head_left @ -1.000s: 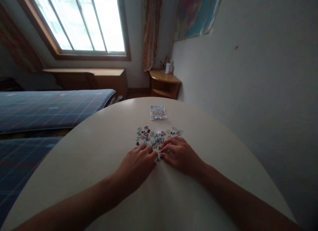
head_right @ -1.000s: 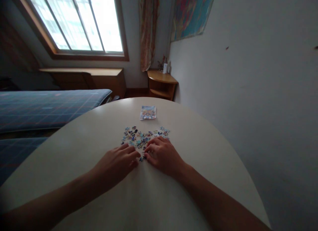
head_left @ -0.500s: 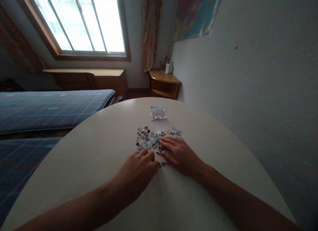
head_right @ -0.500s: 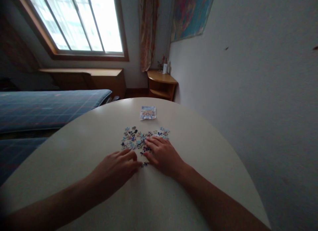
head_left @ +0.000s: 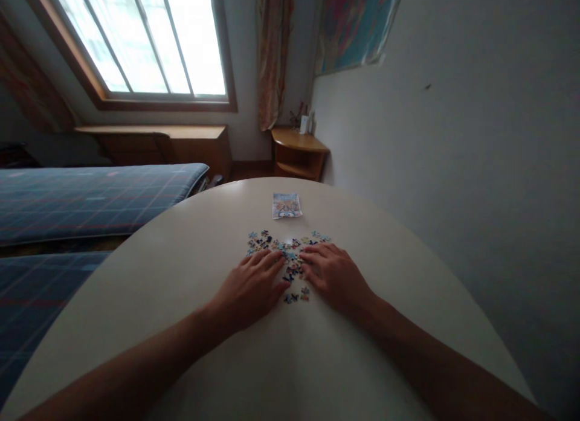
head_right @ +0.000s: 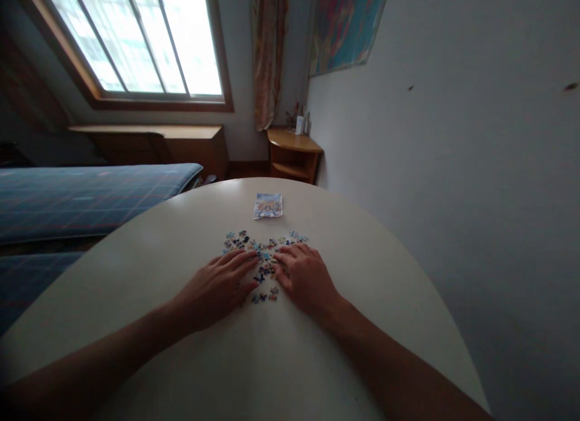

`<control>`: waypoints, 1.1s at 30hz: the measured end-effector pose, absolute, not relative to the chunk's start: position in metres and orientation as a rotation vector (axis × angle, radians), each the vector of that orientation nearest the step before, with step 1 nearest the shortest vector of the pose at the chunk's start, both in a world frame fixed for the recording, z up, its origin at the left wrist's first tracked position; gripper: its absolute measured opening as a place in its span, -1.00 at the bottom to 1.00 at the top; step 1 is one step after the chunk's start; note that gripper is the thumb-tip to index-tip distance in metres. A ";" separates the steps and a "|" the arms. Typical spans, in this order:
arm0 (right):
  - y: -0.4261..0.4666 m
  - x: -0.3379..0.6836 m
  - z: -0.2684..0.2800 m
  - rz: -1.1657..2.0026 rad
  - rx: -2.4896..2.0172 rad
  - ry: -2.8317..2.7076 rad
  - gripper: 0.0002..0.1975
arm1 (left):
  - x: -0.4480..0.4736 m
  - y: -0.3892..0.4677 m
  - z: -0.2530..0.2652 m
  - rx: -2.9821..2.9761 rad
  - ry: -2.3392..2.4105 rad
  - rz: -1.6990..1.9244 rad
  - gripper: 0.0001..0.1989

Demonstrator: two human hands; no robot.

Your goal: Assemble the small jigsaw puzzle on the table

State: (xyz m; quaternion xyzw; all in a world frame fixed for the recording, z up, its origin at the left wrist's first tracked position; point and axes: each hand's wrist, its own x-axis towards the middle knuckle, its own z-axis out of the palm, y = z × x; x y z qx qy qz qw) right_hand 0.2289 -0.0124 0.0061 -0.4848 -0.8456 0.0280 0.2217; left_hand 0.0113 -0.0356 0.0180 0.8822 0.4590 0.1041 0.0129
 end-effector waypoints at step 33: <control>-0.013 0.228 0.007 0.054 -1.400 -2.333 -0.81 | 0.001 -0.014 -0.007 2.670 1.418 0.668 -0.60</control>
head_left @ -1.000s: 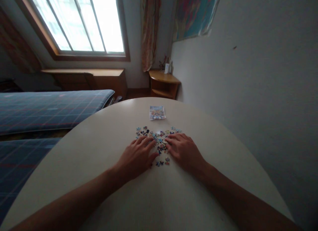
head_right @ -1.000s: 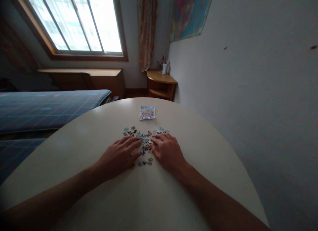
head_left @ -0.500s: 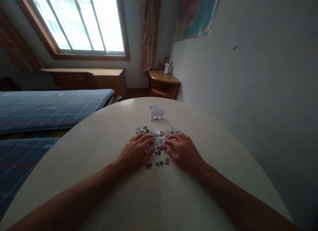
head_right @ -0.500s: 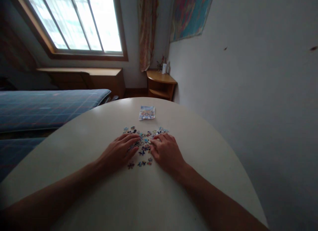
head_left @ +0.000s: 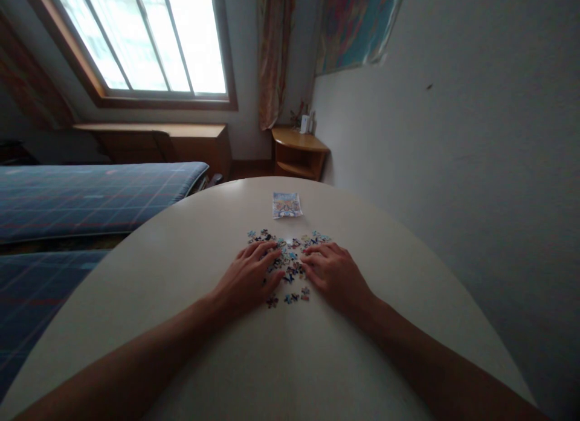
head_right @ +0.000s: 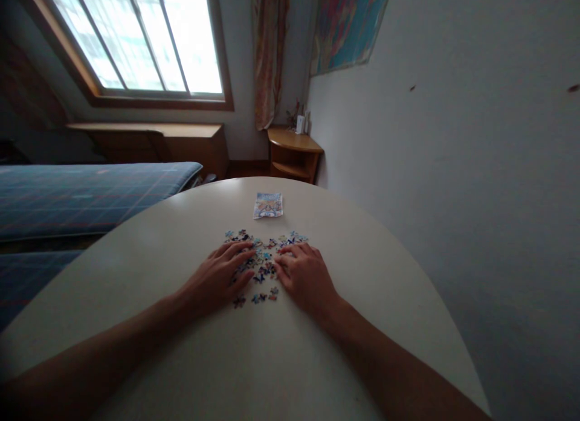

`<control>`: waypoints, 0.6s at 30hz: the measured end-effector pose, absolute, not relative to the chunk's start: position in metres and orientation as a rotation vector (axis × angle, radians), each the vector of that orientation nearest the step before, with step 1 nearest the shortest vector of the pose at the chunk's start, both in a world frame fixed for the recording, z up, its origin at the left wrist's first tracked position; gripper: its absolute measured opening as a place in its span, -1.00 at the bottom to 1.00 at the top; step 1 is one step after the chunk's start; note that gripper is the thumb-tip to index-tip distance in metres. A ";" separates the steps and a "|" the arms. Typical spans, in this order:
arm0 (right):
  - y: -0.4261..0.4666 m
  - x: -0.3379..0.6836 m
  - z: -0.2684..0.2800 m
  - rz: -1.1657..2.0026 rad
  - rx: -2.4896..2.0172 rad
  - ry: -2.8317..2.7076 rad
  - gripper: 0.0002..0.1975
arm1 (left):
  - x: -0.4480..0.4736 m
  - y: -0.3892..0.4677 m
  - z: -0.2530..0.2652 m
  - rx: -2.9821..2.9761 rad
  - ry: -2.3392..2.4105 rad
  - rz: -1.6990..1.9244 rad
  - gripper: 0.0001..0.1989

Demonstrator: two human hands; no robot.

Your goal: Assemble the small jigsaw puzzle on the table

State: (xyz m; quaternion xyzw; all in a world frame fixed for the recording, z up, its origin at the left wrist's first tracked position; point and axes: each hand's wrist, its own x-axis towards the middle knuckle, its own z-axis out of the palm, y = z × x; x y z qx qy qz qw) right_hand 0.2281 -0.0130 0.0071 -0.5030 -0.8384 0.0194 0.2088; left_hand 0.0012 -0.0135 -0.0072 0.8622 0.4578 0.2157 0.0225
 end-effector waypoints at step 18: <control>0.014 0.273 0.020 0.002 -1.772 -2.079 -0.80 | 0.000 -0.013 -0.006 2.710 1.301 0.711 -0.71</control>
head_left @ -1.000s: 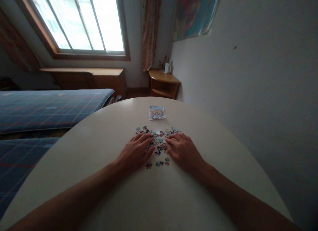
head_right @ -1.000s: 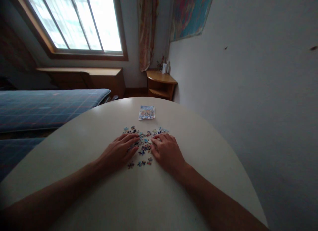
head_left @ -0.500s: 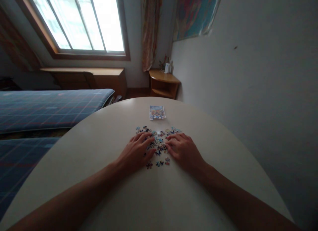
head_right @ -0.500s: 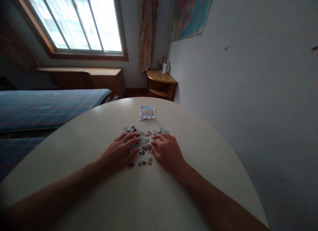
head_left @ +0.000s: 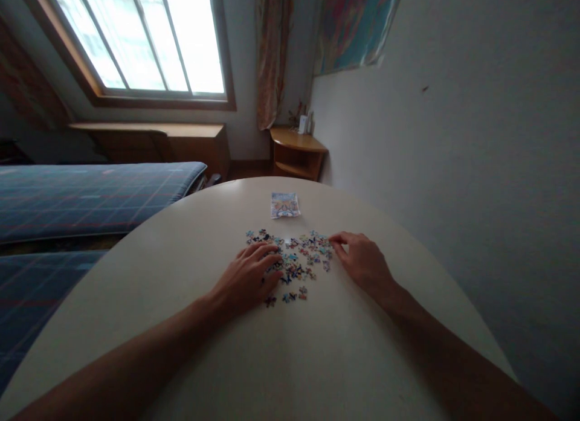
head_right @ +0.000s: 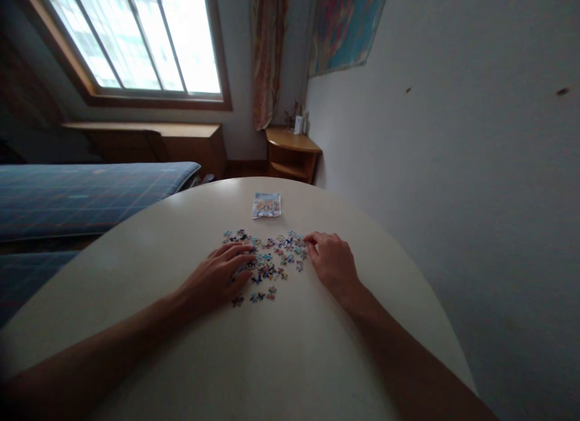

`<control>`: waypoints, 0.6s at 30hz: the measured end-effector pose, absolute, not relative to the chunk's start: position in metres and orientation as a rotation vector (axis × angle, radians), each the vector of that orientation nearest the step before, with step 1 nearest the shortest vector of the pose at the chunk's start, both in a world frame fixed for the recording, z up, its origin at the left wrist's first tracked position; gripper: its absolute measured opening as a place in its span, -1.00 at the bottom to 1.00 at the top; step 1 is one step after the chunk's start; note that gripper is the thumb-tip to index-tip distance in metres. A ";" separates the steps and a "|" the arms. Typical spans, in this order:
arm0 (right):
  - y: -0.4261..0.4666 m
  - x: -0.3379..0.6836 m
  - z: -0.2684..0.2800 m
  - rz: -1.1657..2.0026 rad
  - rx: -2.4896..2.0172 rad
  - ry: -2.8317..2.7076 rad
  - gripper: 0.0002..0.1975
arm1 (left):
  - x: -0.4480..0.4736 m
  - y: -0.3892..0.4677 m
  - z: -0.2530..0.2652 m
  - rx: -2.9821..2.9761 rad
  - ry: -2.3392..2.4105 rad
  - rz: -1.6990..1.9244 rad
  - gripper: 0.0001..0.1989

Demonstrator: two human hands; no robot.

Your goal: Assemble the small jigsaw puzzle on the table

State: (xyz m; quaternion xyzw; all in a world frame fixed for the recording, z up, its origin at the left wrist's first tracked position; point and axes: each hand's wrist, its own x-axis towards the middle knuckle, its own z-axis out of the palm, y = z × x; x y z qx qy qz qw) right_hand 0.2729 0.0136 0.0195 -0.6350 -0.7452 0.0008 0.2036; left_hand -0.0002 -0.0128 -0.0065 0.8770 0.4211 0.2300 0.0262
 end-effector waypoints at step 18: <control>0.026 0.274 -0.003 -0.063 -1.668 -2.059 -0.75 | -0.002 -0.012 -0.011 2.718 1.298 0.711 -0.60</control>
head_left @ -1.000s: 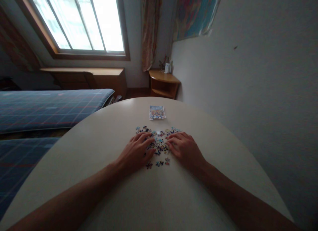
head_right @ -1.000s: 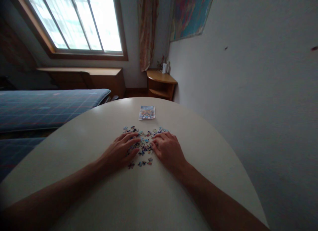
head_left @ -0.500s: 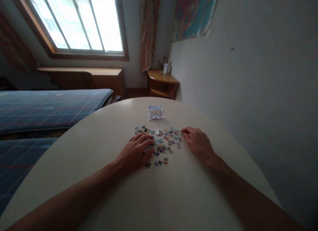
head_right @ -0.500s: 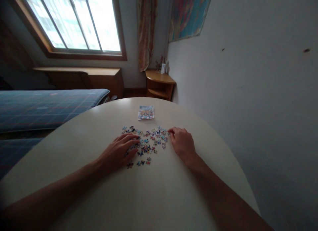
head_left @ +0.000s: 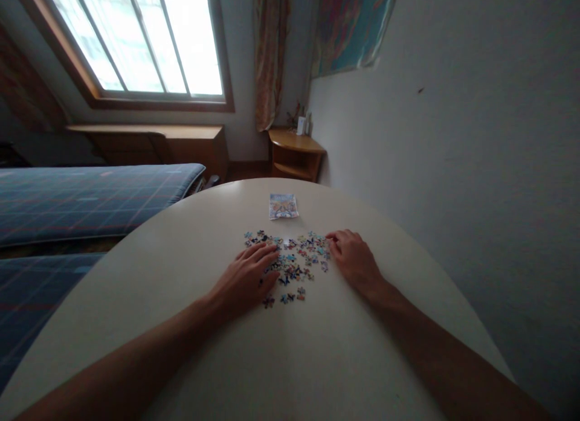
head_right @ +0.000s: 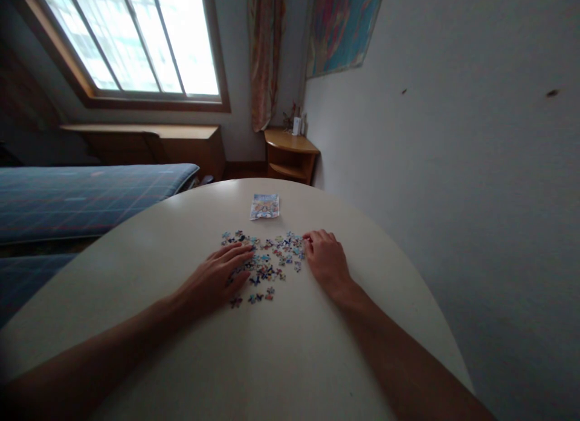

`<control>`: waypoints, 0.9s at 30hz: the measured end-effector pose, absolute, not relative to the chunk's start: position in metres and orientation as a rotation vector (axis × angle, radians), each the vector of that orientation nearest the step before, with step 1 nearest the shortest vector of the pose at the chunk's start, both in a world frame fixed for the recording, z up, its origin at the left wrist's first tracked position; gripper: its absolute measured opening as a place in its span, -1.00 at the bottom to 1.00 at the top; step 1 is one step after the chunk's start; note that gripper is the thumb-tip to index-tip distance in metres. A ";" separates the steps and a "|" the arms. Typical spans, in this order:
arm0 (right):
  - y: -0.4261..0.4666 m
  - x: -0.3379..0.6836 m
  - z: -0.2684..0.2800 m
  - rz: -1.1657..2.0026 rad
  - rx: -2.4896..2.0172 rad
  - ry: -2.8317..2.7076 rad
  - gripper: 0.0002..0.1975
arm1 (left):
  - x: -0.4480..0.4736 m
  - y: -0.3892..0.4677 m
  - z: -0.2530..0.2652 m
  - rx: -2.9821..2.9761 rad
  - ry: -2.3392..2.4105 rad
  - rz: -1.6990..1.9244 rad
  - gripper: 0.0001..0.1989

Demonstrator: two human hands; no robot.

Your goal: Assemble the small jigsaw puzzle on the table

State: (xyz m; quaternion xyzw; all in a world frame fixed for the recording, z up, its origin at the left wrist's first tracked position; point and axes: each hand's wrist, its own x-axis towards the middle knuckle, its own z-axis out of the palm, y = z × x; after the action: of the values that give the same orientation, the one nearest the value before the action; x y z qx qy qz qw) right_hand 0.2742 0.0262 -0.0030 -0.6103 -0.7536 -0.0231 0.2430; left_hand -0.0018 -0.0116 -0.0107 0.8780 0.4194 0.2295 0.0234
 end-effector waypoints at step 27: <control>0.006 0.247 0.002 0.149 -1.352 -2.462 -0.43 | -0.002 -0.009 -0.002 2.760 1.143 0.582 -0.38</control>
State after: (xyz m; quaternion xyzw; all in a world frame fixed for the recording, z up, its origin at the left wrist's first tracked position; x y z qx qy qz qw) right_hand 0.2469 0.0056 0.0022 -0.4741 -0.8636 0.0524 0.1635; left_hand -0.0020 -0.0086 -0.0023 0.9058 0.3751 0.1911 0.0489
